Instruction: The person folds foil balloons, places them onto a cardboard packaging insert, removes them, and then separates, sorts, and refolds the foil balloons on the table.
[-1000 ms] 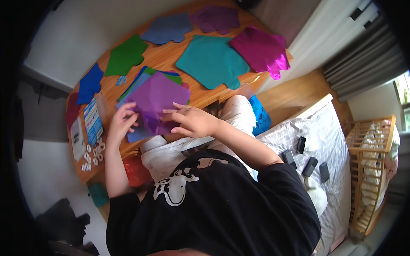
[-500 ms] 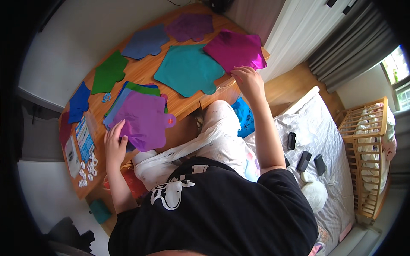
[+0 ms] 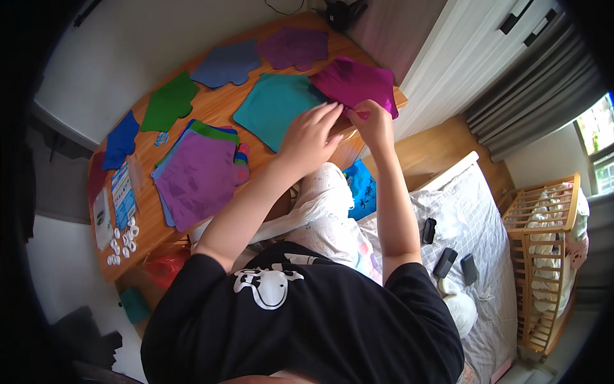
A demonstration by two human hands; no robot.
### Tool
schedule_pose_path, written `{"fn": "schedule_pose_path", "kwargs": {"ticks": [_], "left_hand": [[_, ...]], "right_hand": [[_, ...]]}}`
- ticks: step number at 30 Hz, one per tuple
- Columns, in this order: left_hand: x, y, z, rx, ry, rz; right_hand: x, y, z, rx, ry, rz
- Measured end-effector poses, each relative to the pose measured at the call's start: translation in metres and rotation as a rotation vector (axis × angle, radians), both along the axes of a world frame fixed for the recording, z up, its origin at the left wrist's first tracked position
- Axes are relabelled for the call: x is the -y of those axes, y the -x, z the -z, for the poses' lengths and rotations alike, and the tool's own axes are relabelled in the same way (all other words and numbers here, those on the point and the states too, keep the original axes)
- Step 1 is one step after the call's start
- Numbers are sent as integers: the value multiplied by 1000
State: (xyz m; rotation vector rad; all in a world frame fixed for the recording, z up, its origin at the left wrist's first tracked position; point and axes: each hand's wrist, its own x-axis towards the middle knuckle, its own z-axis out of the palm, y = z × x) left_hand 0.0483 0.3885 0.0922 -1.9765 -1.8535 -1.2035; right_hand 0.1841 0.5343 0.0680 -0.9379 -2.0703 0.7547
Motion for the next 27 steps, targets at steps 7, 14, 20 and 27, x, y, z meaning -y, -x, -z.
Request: {"fn": "schedule_pose_path", "kwargs": {"ticks": [7,14,20,27], "left_hand": [[-78,1,23,-129,35,-27],[-76,7,25,-278,-211,-49],[-82,3,28,-261,3,-166],[-94,14,27,-112,163,-351]], "right_hand": [[-40,-18,10,-287,488,-145],[-90,-43,-14,-486,482,18],[-198,-184,-55,-740,65,351],[-102,-220,-112,-904,-129,679]]}}
